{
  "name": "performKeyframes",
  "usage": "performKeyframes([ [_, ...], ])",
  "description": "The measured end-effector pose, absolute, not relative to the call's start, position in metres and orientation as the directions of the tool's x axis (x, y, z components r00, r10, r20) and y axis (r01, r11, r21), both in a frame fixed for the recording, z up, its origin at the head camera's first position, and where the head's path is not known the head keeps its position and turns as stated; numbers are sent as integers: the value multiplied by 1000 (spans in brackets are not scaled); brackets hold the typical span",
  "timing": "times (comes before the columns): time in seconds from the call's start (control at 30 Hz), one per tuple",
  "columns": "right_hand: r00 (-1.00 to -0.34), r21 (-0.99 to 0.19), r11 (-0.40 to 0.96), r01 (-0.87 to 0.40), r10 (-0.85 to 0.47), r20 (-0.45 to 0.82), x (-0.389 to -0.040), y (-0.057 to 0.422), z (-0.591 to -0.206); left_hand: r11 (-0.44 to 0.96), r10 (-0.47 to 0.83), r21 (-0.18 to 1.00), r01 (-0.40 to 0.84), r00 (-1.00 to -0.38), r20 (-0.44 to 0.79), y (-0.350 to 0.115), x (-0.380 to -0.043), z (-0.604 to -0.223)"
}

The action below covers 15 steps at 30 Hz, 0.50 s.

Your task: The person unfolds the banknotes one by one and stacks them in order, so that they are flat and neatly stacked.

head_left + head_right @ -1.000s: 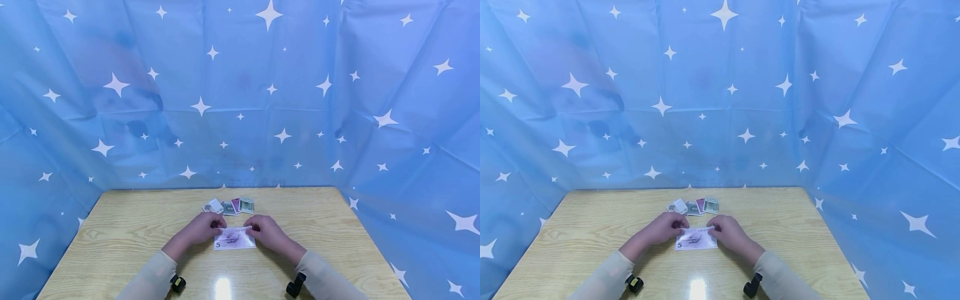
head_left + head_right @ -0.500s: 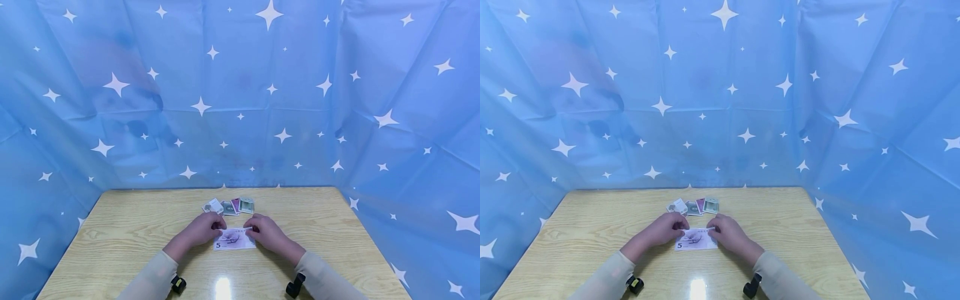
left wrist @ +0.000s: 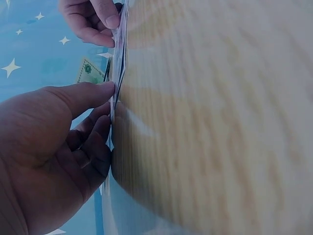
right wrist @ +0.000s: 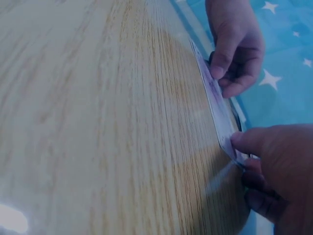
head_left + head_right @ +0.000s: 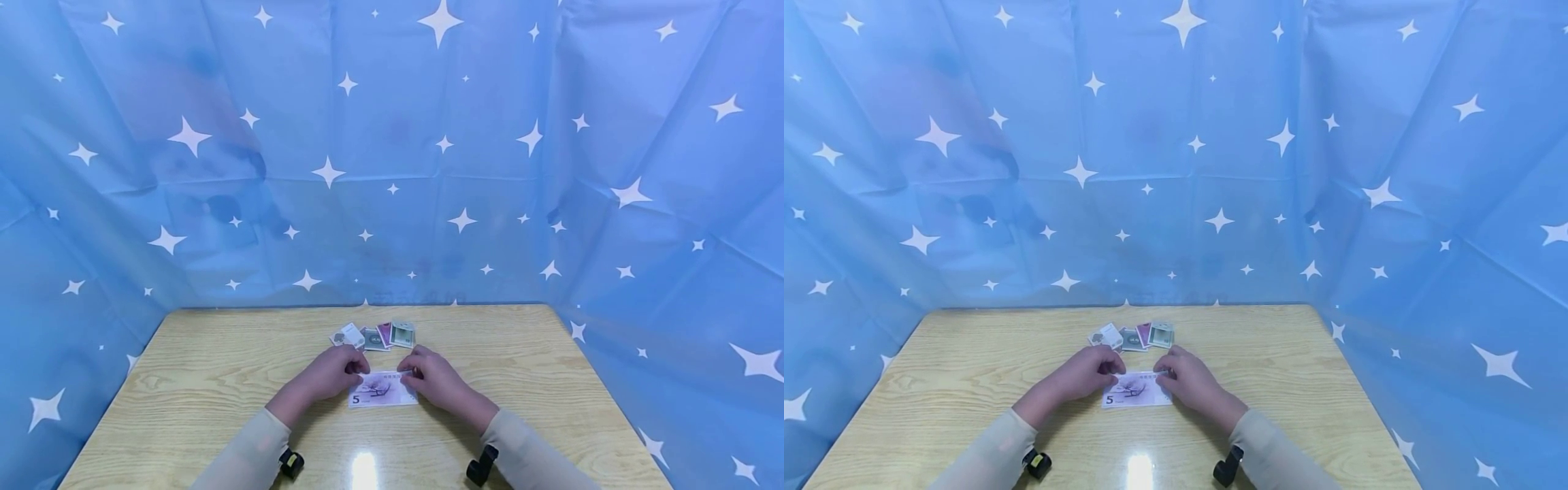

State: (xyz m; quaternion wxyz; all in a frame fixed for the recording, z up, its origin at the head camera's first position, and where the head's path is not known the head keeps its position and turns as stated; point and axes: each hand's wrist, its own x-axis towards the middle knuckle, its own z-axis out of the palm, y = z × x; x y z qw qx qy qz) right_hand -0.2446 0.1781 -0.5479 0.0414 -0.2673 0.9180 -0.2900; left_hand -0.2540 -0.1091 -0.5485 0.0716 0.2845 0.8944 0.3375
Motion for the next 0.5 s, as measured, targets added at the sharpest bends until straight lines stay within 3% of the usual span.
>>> performKeyframes([
  [0.5, -864, -586, 679, -442, -498, 75, -245, 178, -548, 611, 555, 653, 448, -830, 51, -108, -253, -544],
])
